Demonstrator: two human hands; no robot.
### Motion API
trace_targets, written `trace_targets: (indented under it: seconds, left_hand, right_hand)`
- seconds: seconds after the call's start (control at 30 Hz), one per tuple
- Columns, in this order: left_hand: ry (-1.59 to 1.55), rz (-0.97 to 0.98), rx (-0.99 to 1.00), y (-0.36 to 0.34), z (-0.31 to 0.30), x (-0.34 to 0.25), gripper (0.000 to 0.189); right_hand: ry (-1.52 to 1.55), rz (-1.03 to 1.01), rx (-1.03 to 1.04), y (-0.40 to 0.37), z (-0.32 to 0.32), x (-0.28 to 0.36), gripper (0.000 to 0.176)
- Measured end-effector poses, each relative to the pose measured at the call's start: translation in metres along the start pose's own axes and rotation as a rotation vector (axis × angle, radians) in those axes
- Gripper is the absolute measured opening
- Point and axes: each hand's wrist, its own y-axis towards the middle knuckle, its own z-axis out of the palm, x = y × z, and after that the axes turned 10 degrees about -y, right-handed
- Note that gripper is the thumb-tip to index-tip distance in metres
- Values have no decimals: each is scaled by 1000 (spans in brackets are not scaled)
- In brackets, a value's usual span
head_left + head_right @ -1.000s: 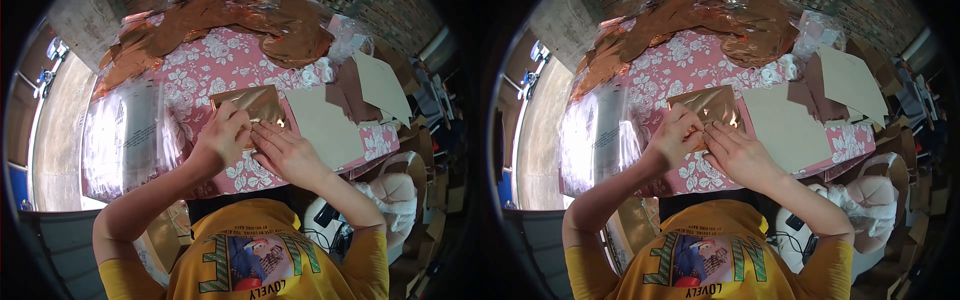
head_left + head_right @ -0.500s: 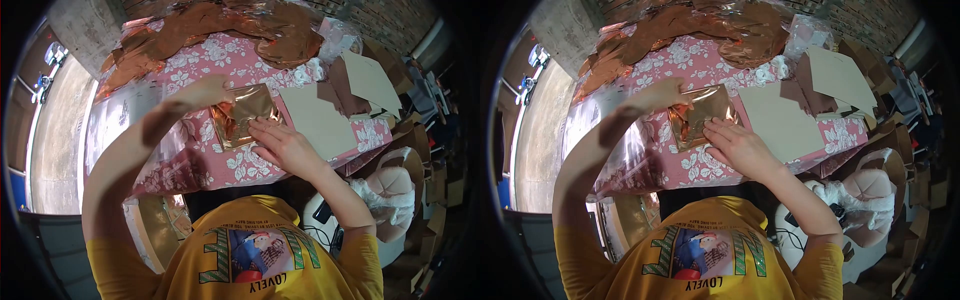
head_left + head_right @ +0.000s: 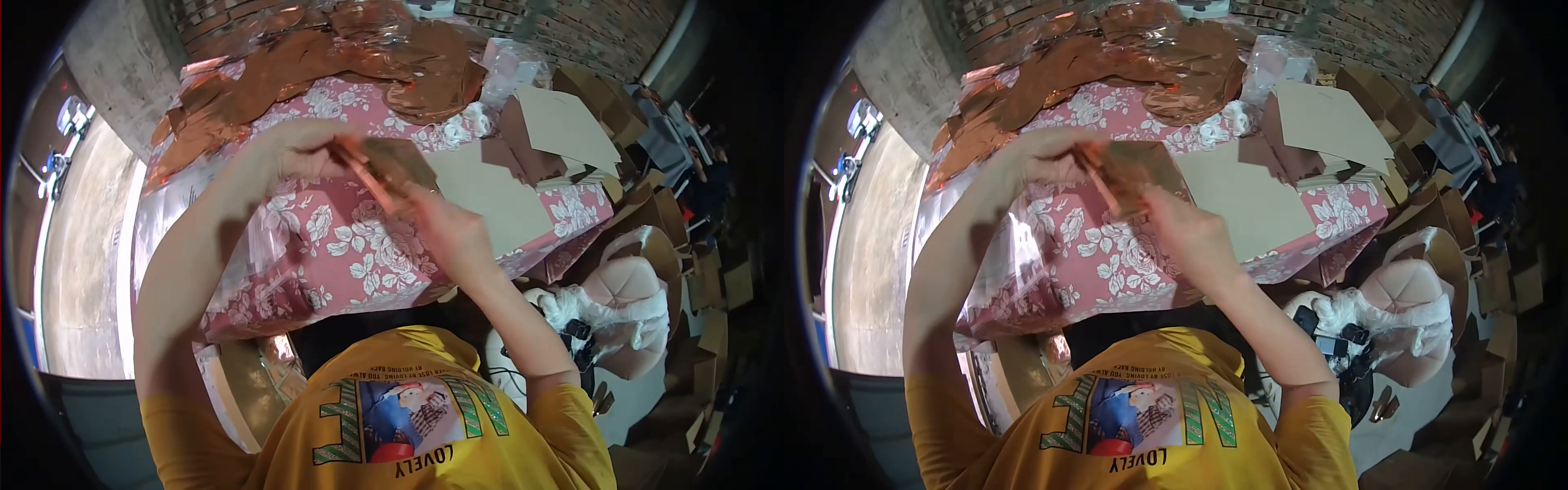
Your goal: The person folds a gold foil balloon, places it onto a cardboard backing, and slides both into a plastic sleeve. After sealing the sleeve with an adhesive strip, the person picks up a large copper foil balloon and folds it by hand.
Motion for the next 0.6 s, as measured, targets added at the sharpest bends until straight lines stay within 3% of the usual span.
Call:
trace_targets:
  seconds: [0.03, 0.1, 0.2, 0.23, 0.3, 0.37, 0.6]
  left_hand:
    - [-88, -20, 172, -8, 2, -11, 29]
    - [59, 135, 117, -20, 33, -14, 37]
    - [414, 290, -49, -6, 56, 1, 33]
    - [620, 294, -103, 6, 58, 9, 29]
    - [632, 376, -63, 35, 58, 27, 23]
    - [937, 543, -44, 58, 56, 33, 22]
    - [1158, 750, -171, 86, 72, 25, 19]
  right_hand:
    - [130, 226, -2, 5, -17, 2, 24]
    - [530, 734, -27, 1, -37, -9, 16]
    - [1087, 1099, -163, -18, -61, -37, 15]
    - [1133, 1145, -142, -31, -62, -49, 13]
    - [1137, 1278, -63, -66, -57, -81, 10]
    - [1124, 1304, -74, -67, -69, -76, 9]
    - [1102, 1368, -65, -70, -77, -76, 8]
